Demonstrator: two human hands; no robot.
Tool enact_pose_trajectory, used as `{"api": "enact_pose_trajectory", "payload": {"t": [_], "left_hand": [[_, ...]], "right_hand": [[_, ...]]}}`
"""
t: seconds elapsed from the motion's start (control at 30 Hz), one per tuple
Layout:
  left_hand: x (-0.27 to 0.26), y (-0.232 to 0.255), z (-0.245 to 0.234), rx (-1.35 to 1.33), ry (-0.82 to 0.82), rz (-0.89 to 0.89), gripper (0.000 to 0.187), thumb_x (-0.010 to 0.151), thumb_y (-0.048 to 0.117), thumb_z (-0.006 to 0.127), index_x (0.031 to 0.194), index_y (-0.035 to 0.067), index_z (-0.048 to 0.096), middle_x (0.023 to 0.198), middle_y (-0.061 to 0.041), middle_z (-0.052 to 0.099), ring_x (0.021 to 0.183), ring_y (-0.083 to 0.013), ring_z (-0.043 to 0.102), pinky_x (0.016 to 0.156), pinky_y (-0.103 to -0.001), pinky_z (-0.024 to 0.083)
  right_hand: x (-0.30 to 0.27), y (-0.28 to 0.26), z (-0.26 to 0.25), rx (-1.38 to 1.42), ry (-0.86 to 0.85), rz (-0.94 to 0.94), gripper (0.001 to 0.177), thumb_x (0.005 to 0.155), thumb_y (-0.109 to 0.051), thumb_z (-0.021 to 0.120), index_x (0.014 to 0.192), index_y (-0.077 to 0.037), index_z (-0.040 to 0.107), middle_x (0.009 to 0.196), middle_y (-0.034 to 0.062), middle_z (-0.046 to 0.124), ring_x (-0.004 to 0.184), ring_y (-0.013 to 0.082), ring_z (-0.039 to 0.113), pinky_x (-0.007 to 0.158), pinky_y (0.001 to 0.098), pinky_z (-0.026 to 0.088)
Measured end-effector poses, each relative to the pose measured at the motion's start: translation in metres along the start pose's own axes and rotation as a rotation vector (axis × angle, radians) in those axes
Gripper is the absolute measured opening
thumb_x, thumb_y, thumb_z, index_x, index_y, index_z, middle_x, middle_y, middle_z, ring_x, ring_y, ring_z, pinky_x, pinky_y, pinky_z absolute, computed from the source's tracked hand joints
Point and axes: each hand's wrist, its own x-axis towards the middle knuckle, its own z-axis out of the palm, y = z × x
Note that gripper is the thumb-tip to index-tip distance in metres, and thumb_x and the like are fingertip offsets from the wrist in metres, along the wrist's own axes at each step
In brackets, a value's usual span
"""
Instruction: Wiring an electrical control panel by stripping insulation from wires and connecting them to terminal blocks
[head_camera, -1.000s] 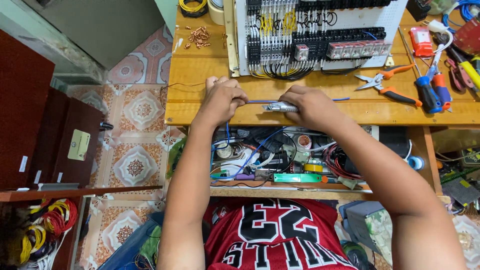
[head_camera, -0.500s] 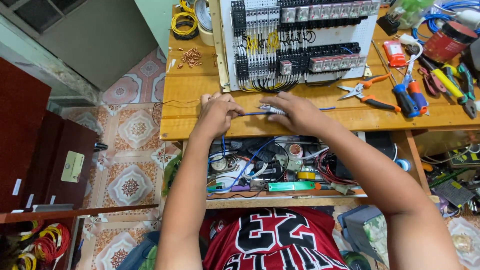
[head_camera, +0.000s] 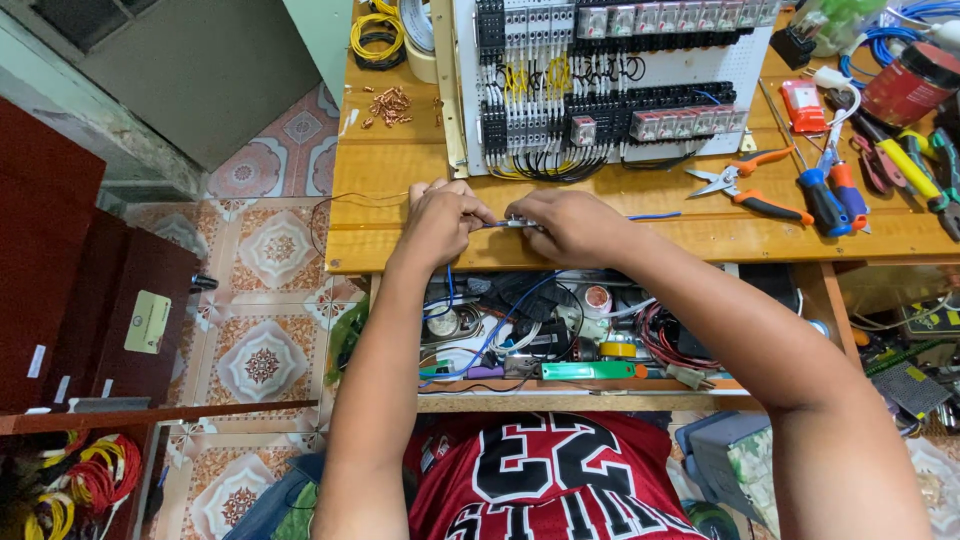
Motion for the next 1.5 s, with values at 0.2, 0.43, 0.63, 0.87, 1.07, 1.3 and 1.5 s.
{"api": "enact_pose_trajectory", "payload": {"t": [0.2,0.43,0.63,0.87,1.07,1.3,1.5], "left_hand": [[0.002,-0.007,0.001,-0.008,0.016,0.014,0.01,0.086,0.025,0.078,0.086,0.035,0.078,0.087,0.008,0.065,0.099,-0.0181,0.061,0.1,-0.039,0.035],[0.004,-0.009,0.004,0.034,0.026,0.022,0.009,0.086,0.027,0.078,0.085,0.036,0.078,0.088,0.007,0.066,0.099,-0.019,0.062,0.099,-0.039,0.036],[0.006,-0.013,0.006,0.047,0.019,0.018,0.008,0.085,0.029,0.079,0.085,0.037,0.077,0.088,0.008,0.066,0.099,-0.018,0.061,0.098,-0.038,0.036],[0.004,-0.007,0.0,0.035,0.01,0.011,0.007,0.085,0.028,0.079,0.085,0.035,0.078,0.089,0.008,0.068,0.099,-0.0184,0.062,0.099,-0.038,0.036],[0.004,-0.006,-0.002,0.03,-0.013,-0.006,0.006,0.086,0.028,0.079,0.087,0.034,0.078,0.091,0.009,0.069,0.101,-0.0173,0.062,0.101,-0.038,0.035],[0.004,-0.01,0.001,0.03,-0.006,0.007,0.006,0.086,0.028,0.079,0.087,0.034,0.078,0.091,0.008,0.069,0.101,-0.0178,0.061,0.101,-0.039,0.036],[0.001,-0.01,0.002,-0.022,0.048,0.022,0.007,0.085,0.027,0.08,0.085,0.032,0.076,0.091,0.005,0.068,0.101,-0.0209,0.063,0.101,-0.04,0.038]], "right_hand": [[-0.004,-0.004,0.002,-0.107,0.034,0.003,0.033,0.087,-0.017,0.06,0.119,-0.007,0.06,0.11,0.0139,0.066,0.096,0.0415,0.069,0.076,0.0522,0.057],[-0.004,0.009,0.013,-0.089,-0.01,-0.028,0.034,0.089,-0.017,0.061,0.119,-0.003,0.062,0.105,0.0177,0.067,0.097,0.0414,0.069,0.081,0.0501,0.057],[0.004,-0.003,-0.002,0.004,-0.038,-0.037,0.035,0.103,-0.025,0.056,0.128,0.0,0.06,0.109,0.0198,0.067,0.098,0.0446,0.069,0.078,0.0525,0.057],[0.004,-0.014,-0.015,-0.081,-0.086,0.017,0.024,0.106,-0.032,0.049,0.12,-0.012,0.051,0.098,0.0168,0.066,0.086,0.047,0.069,0.073,0.0589,0.055],[0.008,-0.005,-0.005,-0.21,-0.064,-0.069,0.015,0.103,-0.025,0.052,0.112,-0.014,0.055,0.098,0.0115,0.066,0.084,0.0416,0.071,0.069,0.0514,0.057],[0.007,0.011,0.019,-0.281,-0.02,-0.042,0.013,0.103,-0.029,0.055,0.105,-0.017,0.061,0.092,0.0076,0.07,0.09,0.0326,0.071,0.072,0.0429,0.058],[0.011,-0.002,0.0,-0.181,-0.056,-0.007,0.018,0.102,-0.03,0.058,0.105,-0.014,0.064,0.09,0.0152,0.071,0.091,0.0391,0.07,0.074,0.0509,0.057]]}}
